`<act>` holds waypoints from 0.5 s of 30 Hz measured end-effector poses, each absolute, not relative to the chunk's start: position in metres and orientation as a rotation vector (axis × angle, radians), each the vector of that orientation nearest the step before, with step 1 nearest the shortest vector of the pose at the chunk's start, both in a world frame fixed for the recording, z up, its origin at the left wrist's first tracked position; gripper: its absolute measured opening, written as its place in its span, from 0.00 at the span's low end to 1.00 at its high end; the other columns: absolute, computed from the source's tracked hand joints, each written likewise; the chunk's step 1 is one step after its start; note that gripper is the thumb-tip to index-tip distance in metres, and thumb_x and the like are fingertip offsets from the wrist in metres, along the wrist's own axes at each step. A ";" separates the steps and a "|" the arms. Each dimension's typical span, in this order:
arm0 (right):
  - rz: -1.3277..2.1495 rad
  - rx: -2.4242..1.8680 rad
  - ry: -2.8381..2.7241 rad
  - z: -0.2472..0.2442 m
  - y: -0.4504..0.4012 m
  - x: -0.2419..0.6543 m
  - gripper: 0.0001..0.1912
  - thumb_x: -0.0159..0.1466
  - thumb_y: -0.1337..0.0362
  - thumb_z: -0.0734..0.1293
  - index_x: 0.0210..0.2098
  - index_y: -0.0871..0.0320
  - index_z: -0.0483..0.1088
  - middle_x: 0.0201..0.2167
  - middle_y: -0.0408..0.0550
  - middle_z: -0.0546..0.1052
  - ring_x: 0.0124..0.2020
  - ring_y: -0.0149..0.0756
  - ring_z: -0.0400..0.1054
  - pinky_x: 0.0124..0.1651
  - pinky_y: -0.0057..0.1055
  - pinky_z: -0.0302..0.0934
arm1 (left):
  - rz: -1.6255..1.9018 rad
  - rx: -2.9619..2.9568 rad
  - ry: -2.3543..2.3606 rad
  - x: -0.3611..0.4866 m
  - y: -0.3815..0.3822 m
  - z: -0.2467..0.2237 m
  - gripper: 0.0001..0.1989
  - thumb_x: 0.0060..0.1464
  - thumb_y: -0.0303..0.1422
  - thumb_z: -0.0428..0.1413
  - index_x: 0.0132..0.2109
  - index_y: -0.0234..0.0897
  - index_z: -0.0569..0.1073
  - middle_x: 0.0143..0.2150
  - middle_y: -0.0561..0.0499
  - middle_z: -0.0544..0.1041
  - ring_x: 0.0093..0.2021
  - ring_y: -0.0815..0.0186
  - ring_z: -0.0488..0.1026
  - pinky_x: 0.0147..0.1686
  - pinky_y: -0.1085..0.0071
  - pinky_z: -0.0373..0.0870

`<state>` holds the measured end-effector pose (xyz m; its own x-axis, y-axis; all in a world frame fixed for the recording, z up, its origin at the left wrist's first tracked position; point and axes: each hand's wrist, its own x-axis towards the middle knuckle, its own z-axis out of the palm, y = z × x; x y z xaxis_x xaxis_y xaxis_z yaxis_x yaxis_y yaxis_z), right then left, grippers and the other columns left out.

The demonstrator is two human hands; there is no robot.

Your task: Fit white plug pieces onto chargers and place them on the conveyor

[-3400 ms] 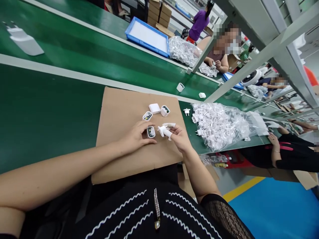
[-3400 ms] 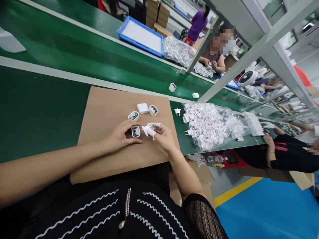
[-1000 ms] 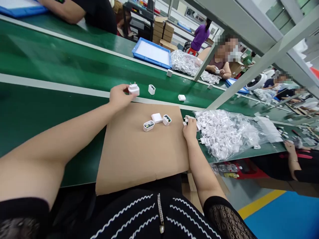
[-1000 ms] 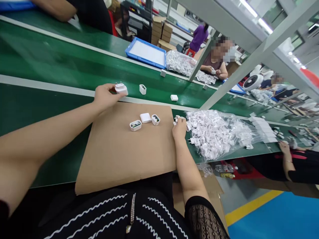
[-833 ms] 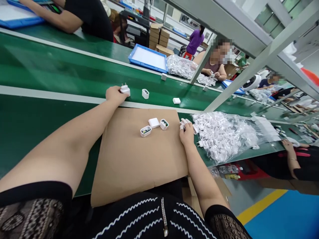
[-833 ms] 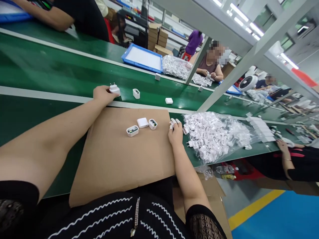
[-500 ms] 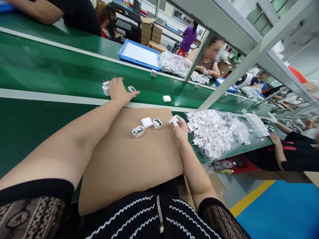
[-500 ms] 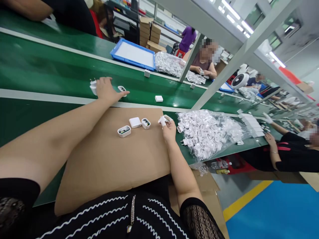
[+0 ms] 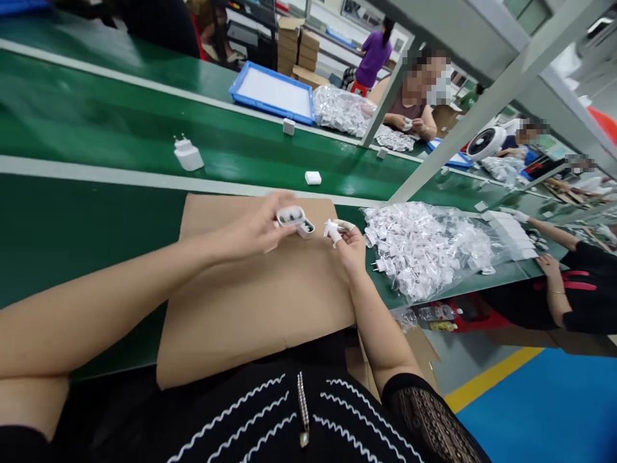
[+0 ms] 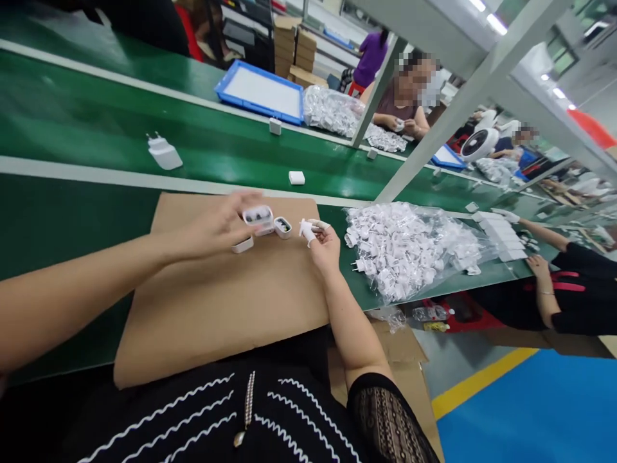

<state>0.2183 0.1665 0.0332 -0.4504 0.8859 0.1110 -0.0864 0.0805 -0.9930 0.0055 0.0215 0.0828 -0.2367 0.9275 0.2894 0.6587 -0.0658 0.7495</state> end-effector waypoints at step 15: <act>0.558 -0.292 -2.712 0.077 0.099 0.229 0.21 0.64 0.78 0.60 0.52 0.59 0.74 0.46 0.55 0.78 0.50 0.45 0.71 0.53 0.40 0.67 | 1.370 1.603 1.686 0.051 -0.023 0.002 0.22 0.59 0.47 0.64 0.54 0.38 0.77 0.48 0.44 0.81 0.46 0.54 0.77 0.48 0.57 0.74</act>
<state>0.2286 0.0992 0.0770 -0.9153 0.2681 0.3005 0.1277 0.9009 -0.4148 0.0506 -0.0233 0.0018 -0.2331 0.9228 0.3069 0.4893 -0.1614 0.8570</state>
